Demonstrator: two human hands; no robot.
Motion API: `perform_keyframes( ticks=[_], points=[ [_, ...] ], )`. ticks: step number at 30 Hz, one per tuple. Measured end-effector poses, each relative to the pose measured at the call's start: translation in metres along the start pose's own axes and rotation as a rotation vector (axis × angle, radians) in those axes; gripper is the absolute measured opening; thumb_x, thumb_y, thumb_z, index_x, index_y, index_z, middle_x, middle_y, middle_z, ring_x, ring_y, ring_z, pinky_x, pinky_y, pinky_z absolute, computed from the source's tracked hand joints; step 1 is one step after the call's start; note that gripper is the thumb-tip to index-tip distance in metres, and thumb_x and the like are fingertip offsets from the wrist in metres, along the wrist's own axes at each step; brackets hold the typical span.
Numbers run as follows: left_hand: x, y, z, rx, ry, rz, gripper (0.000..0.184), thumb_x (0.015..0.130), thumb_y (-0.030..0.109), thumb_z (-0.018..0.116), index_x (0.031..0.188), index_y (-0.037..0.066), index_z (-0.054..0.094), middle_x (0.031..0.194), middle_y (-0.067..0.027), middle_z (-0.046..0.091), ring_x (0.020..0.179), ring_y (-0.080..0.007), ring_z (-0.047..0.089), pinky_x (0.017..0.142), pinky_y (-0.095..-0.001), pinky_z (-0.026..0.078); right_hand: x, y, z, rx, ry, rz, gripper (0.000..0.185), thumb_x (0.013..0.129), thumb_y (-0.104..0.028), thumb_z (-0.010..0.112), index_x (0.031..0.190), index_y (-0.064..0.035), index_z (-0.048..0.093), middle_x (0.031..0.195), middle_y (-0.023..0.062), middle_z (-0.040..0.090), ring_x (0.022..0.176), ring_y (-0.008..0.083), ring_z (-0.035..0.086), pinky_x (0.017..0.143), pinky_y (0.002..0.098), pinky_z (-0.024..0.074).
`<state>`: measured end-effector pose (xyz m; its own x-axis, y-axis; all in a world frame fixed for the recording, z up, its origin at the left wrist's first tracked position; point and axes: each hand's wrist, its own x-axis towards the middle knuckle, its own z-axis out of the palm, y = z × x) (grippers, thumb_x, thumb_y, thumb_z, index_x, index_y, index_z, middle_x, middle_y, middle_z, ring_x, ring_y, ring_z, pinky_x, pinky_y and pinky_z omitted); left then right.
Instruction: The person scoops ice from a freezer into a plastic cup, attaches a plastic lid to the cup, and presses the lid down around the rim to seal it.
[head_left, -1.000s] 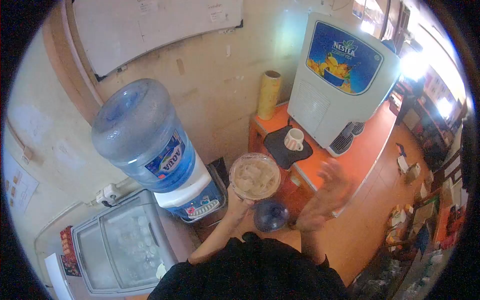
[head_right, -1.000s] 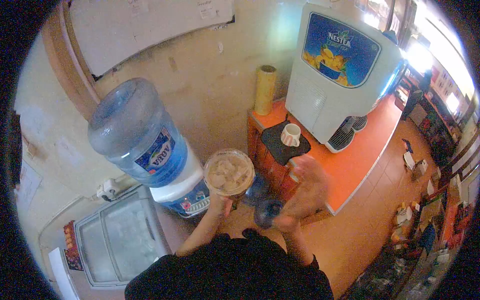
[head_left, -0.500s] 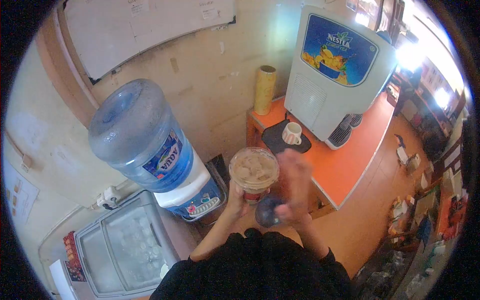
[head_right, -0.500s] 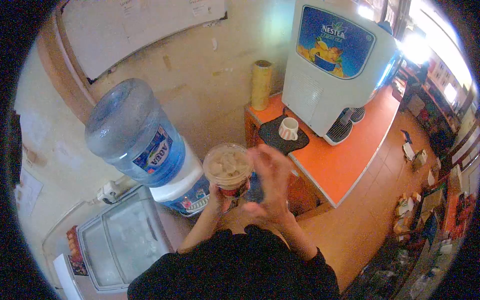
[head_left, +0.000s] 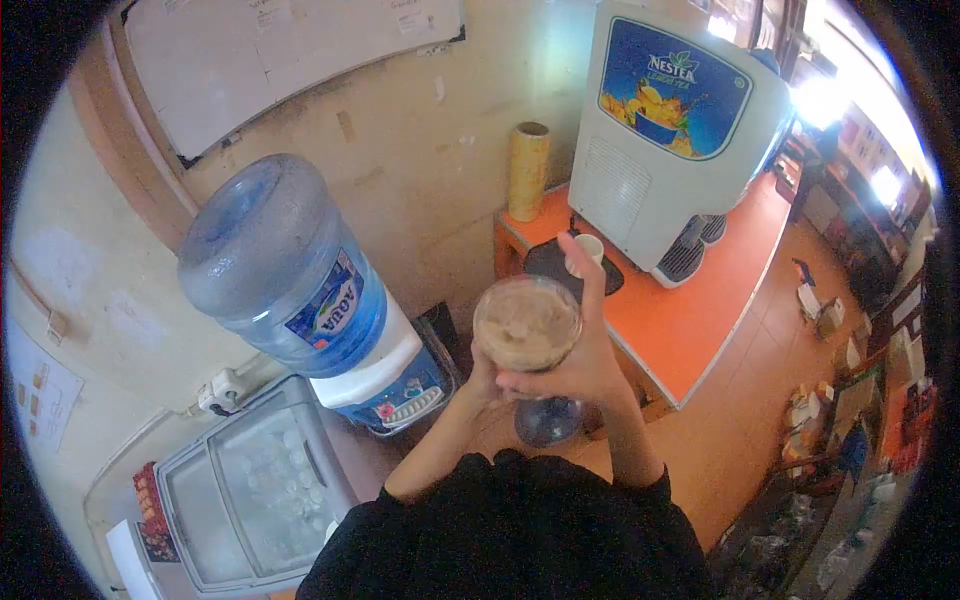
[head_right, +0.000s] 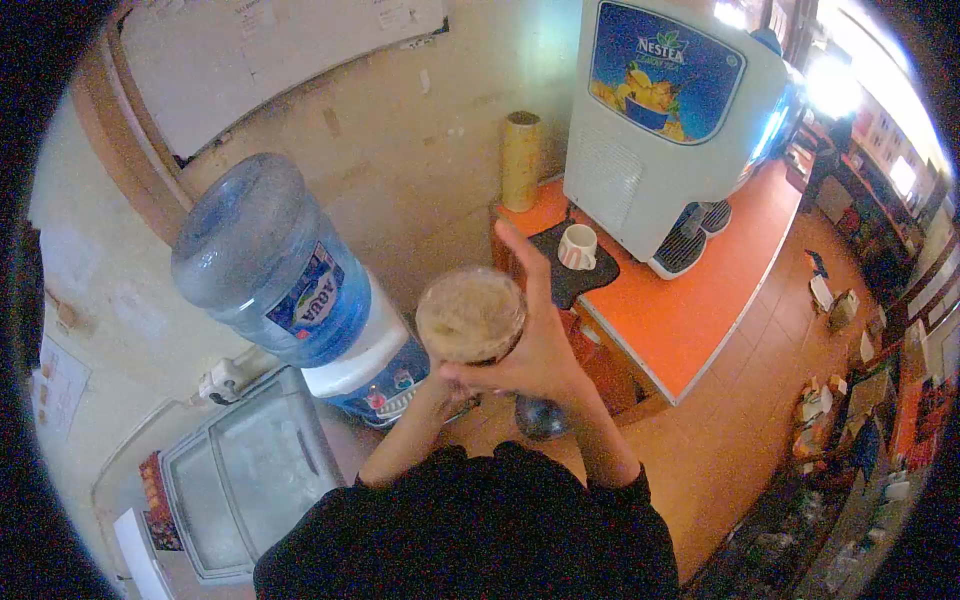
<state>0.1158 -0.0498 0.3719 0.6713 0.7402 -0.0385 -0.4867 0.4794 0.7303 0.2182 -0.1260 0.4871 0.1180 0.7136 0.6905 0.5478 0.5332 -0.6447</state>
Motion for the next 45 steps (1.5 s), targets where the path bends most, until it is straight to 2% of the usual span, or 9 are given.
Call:
perform_keyframes(
  ticks=[1, 4, 8, 11, 14, 16, 20, 26, 45],
  points=[
    [0.003, 0.006, -0.001, -0.002, 0.002, 0.0, 0.111, 0.069, 0.09, 0.033, 0.141, 0.006, 0.031, 0.128, -0.0181, 0.052, 0.103, -0.0294, 0.061, 0.083, -0.043, 0.053, 0.004, 0.004, 0.0, 0.001, -0.003, 0.001, 0.126, 0.051, -0.028, 0.093, 0.145, -0.0041, 0.012, 0.145, 0.0176, 0.026, 0.134, 0.0287, 0.03, 0.11, 0.0427, 0.0286],
    [0.011, 0.022, -0.004, -0.437, -0.753, -0.268, 0.113, 0.068, 0.092, 0.024, 0.143, 0.007, 0.028, 0.133, -0.017, 0.047, 0.112, -0.0304, 0.055, 0.092, -0.0459, 0.049, 0.013, 0.014, -0.001, 0.366, 0.162, 0.133, 0.134, 0.048, -0.026, 0.094, 0.145, -0.0059, 0.005, 0.143, 0.0162, 0.025, 0.122, 0.0274, 0.047, 0.104, 0.0417, 0.0388],
    [0.015, 0.028, -0.003, 0.007, -0.174, -0.171, 0.091, 0.081, 0.082, 0.022, 0.141, 0.013, 0.034, 0.137, -0.0135, 0.046, 0.12, -0.0284, 0.049, 0.1, -0.0494, 0.04, 0.019, 0.02, -0.005, 0.039, 0.278, 0.0, 0.131, 0.051, -0.022, 0.093, 0.145, -0.0062, 0.003, 0.141, 0.0173, 0.026, 0.119, 0.0277, 0.048, 0.102, 0.0419, 0.0419],
    [0.018, 0.014, -0.027, -0.001, -0.151, -0.175, 0.083, 0.085, 0.077, 0.023, 0.137, 0.014, 0.038, 0.134, -0.0103, 0.049, 0.119, -0.0277, 0.05, 0.095, -0.048, 0.043, 0.022, 0.019, -0.007, 0.389, 0.282, 0.135, 0.127, 0.05, -0.022, 0.093, 0.144, -0.0044, 0.009, 0.146, 0.0167, 0.025, 0.123, 0.0291, 0.047, 0.101, 0.0413, 0.0434],
    [0.013, 0.005, -0.031, -0.031, -0.074, -0.201, 0.078, 0.088, 0.072, 0.025, 0.137, 0.014, 0.039, 0.133, -0.009, 0.05, 0.117, -0.0265, 0.051, 0.093, -0.0459, 0.044, 0.017, 0.026, -0.005, 0.086, 0.304, -0.009, 0.127, 0.049, -0.024, 0.093, 0.144, -0.0047, 0.011, 0.146, 0.0169, 0.026, 0.125, 0.03, 0.044, 0.101, 0.0417, 0.0432],
    [0.009, 0.004, -0.028, -0.05, -0.079, -0.189, 0.075, 0.089, 0.069, 0.026, 0.137, 0.013, 0.039, 0.134, -0.0091, 0.05, 0.117, -0.026, 0.052, 0.093, -0.0447, 0.044, 0.013, 0.016, -0.003, -0.256, 0.266, -0.04, 0.131, 0.051, -0.022, 0.093, 0.145, -0.0088, 0.002, 0.141, 0.0185, 0.027, 0.12, 0.0287, 0.048, 0.101, 0.0419, 0.044],
    [-0.003, 0.008, -0.016, -0.052, -0.017, -0.16, 0.063, 0.094, 0.061, 0.025, 0.124, 0.01, 0.046, 0.123, -0.0072, 0.055, 0.111, -0.0225, 0.054, 0.094, -0.0403, 0.043, 0.002, 0.024, 0.005, 0.059, 0.21, 0.054, 0.132, 0.049, -0.023, 0.094, 0.144, -0.0075, 0.004, 0.14, 0.0179, 0.027, 0.118, 0.0279, 0.05, 0.1, 0.0416, 0.0449],
    [-0.01, 0.004, -0.023, -0.101, -0.068, -0.083, 0.064, 0.097, 0.054, 0.026, 0.141, 0.009, 0.033, 0.141, -0.0096, 0.043, 0.126, -0.0226, 0.046, 0.101, -0.0398, 0.039, -0.016, 0.022, 0.022, -0.131, 0.182, -0.052, 0.129, 0.048, -0.024, 0.095, 0.143, -0.0055, 0.009, 0.14, 0.0173, 0.026, 0.117, 0.027, 0.052, 0.097, 0.0402, 0.0477],
    [-0.034, -0.006, -0.049, -0.136, -0.127, -0.118, 0.05, 0.097, 0.045, 0.037, 0.13, 0.008, 0.047, 0.129, -0.0039, 0.054, 0.113, -0.0177, 0.053, 0.094, -0.0365, 0.042, -0.033, 0.02, 0.031, -0.11, 0.15, 0.079, 0.125, 0.046, -0.03, 0.095, 0.141, -0.0019, 0.019, 0.143, 0.0178, 0.03, 0.123, 0.0265, 0.047, 0.1, 0.0396, 0.0438]
  ],
)
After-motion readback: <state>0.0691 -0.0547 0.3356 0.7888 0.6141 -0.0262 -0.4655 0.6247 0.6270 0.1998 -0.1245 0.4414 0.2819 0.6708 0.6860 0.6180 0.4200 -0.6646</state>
